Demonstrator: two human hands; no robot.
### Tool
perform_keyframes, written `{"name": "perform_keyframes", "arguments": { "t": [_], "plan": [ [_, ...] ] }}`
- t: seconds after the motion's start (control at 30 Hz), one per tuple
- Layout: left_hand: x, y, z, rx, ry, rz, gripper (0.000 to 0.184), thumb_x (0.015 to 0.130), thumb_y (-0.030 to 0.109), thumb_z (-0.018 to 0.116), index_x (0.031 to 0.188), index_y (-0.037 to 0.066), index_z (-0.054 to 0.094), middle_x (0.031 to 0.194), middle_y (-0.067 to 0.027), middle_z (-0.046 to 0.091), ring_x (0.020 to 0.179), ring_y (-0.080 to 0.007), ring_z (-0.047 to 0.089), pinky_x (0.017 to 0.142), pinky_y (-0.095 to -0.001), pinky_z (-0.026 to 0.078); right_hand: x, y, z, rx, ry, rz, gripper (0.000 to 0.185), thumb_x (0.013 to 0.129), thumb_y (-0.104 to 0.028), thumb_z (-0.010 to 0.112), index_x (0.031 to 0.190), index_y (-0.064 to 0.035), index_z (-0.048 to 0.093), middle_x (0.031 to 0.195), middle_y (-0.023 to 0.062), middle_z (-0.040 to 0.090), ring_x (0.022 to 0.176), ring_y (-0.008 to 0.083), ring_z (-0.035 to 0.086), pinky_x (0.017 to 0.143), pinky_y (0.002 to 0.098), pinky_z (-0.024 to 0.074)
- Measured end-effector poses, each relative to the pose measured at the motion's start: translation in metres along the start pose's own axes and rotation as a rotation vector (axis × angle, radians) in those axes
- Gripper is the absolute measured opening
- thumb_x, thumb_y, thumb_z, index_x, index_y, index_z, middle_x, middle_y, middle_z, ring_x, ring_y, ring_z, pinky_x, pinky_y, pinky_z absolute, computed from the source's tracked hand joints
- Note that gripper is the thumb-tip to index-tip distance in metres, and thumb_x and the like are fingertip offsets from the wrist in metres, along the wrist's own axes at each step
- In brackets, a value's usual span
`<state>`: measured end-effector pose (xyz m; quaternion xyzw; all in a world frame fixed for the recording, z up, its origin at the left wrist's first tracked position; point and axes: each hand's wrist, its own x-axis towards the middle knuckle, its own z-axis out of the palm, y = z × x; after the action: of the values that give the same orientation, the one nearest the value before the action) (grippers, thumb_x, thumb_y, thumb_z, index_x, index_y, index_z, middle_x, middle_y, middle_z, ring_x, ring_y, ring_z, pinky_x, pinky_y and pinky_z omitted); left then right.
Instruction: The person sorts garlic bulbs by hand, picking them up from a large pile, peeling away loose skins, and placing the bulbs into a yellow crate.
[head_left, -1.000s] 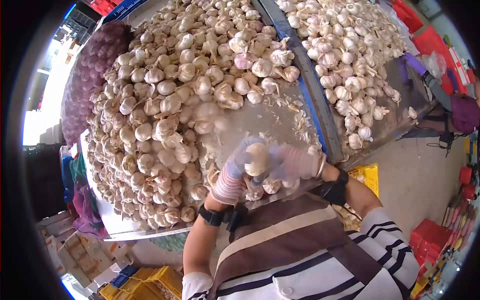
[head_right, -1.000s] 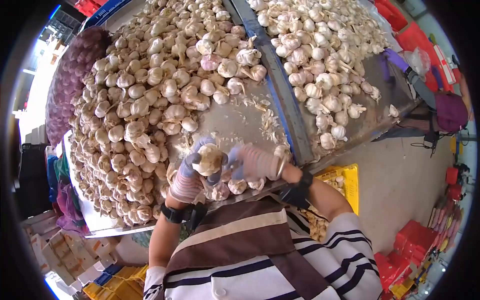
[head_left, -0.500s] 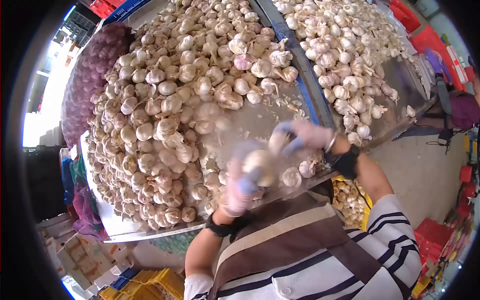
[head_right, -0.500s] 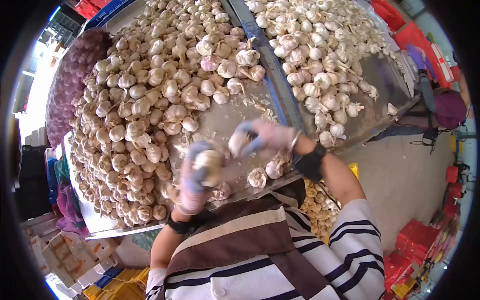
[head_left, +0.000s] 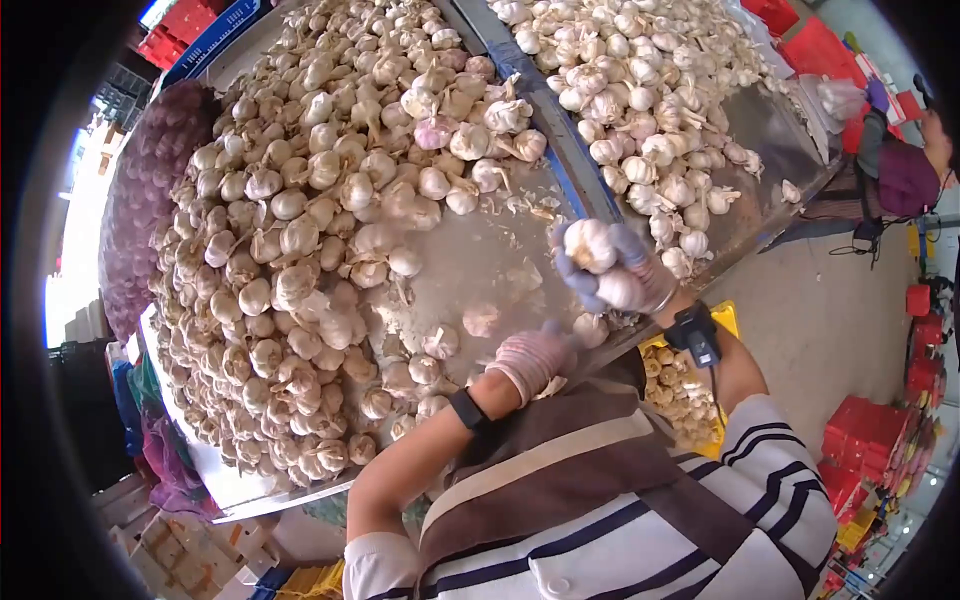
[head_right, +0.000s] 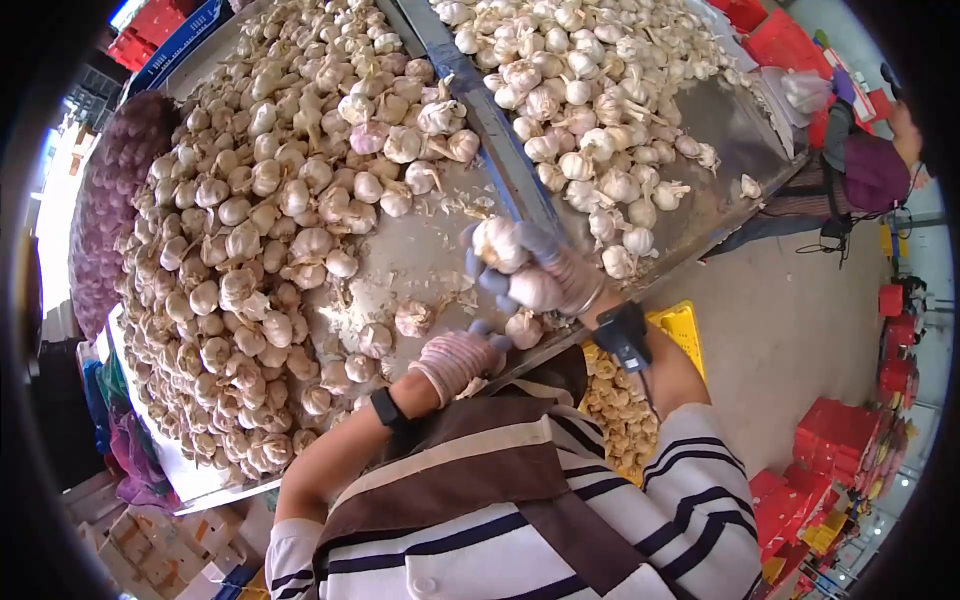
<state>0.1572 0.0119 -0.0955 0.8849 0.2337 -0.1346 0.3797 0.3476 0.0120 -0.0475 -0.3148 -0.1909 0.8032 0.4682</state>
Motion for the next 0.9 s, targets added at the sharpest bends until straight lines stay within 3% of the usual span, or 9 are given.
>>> {"name": "perform_keyframes", "arguments": {
  "t": [0.13, 0.17, 0.2, 0.27, 0.33, 0.4, 0.77, 0.83, 0.9],
  "plan": [
    [0.001, -0.008, -0.003, -0.191, 0.046, 0.102, 0.025, 0.081, 0.017, 0.055, 0.106, 0.013, 0.058, 0.107, -0.0221, 0.056, 0.088, -0.0408, 0.061, 0.073, -0.0474, 0.050, 0.003, 0.001, 0.011, 0.085, -0.015, 0.064, 0.080, 0.073, -0.060, 0.068, 0.123, -0.0023, 0.045, 0.091, 0.0073, 0.059, 0.068, 0.0138, 0.060, 0.049, 0.0262, 0.0478],
    [0.005, -0.024, 0.002, -0.212, 0.041, 0.181, 0.038, 0.091, 0.035, 0.054, 0.118, 0.008, 0.051, 0.105, -0.0177, 0.056, 0.090, -0.0344, 0.062, 0.071, -0.0391, 0.050, 0.004, -0.003, 0.001, -0.008, 0.002, 0.054, 0.079, 0.074, -0.060, 0.068, 0.122, -0.0021, 0.046, 0.090, 0.0076, 0.059, 0.067, 0.0137, 0.060, 0.048, 0.0256, 0.0482],
    [-0.003, -0.026, 0.002, -0.210, 0.039, 0.181, 0.038, 0.091, 0.035, 0.054, 0.118, 0.008, 0.051, 0.105, -0.0177, 0.056, 0.090, -0.0344, 0.062, 0.071, -0.0391, 0.050, 0.005, -0.010, -0.005, -0.100, 0.020, 0.045, 0.078, 0.075, -0.060, 0.067, 0.122, -0.0018, 0.046, 0.089, 0.0078, 0.059, 0.066, 0.0136, 0.059, 0.048, 0.0250, 0.0486],
    [-0.023, -0.024, 0.001, -1.636, 0.112, 0.052, 0.044, 0.093, 0.045, 0.050, 0.115, 0.006, 0.052, 0.099, -0.0134, 0.060, 0.082, -0.0239, 0.064, 0.062, -0.0305, 0.051, 0.005, -0.029, -0.012, -0.093, 0.148, -0.049, 0.071, 0.080, -0.060, 0.061, 0.120, -0.0031, 0.049, 0.088, 0.0067, 0.058, 0.067, 0.0103, 0.057, 0.049, 0.0236, 0.0481],
    [-0.037, -0.015, -0.032, -1.352, 0.082, 0.050, 0.046, 0.093, 0.048, 0.048, 0.113, 0.008, 0.054, 0.092, -0.0085, 0.063, 0.072, -0.0141, 0.063, 0.056, -0.0227, 0.050, -0.002, -0.061, 0.002, -0.176, 0.220, -0.140, 0.068, 0.081, -0.058, 0.061, 0.123, -0.0060, 0.049, 0.090, 0.0060, 0.057, 0.069, 0.0090, 0.055, 0.051, 0.0211, 0.0475],
    [-0.043, -0.011, -0.040, -1.827, 0.049, 0.062, 0.047, 0.094, 0.049, 0.047, 0.115, 0.007, 0.054, 0.085, -0.0070, 0.065, 0.064, -0.0114, 0.061, 0.053, -0.0223, 0.049, -0.005, -0.069, -0.005, -0.411, 0.386, -0.265, 0.066, 0.081, -0.055, 0.063, 0.126, -0.0087, 0.048, 0.090, 0.0055, 0.056, 0.069, 0.0081, 0.054, 0.052, 0.0193, 0.0463],
    [-0.050, 0.006, -0.051, -2.025, 0.067, 0.210, 0.040, 0.093, 0.041, 0.048, 0.114, 0.008, 0.054, 0.095, -0.0142, 0.064, 0.067, -0.0220, 0.063, 0.055, -0.0276, 0.050, 0.004, -0.114, -0.052, -0.282, 0.314, -0.374, 0.043, 0.079, -0.034, 0.073, 0.109, -0.0079, 0.057, 0.082, 0.0018, 0.060, 0.070, 0.0091, 0.058, 0.059, 0.0239, 0.0525],
    [-0.051, 0.010, -0.050, -2.106, 0.086, 0.209, 0.041, 0.093, 0.039, 0.049, 0.117, 0.007, 0.053, 0.102, -0.0168, 0.063, 0.076, -0.0239, 0.064, 0.064, -0.0310, 0.053, 0.018, -0.143, -0.083, -0.549, 0.727, -0.852, 0.047, 0.077, -0.024, 0.075, 0.114, -0.0051, 0.054, 0.086, 0.0035, 0.061, 0.072, 0.0106, 0.060, 0.057, 0.0233, 0.0522],
    [-0.052, 0.011, -0.044, -1.927, 0.206, 0.193, 0.043, 0.092, 0.040, 0.051, 0.119, 0.007, 0.053, 0.106, -0.0173, 0.061, 0.081, -0.0247, 0.064, 0.069, -0.0324, 0.053, 0.014, -0.173, -0.118, -0.936, 0.803, -1.030, 0.048, 0.076, -0.021, 0.076, 0.115, -0.0046, 0.053, 0.089, 0.0039, 0.061, 0.073, 0.0109, 0.060, 0.058, 0.0240, 0.0524]
  ]
}}
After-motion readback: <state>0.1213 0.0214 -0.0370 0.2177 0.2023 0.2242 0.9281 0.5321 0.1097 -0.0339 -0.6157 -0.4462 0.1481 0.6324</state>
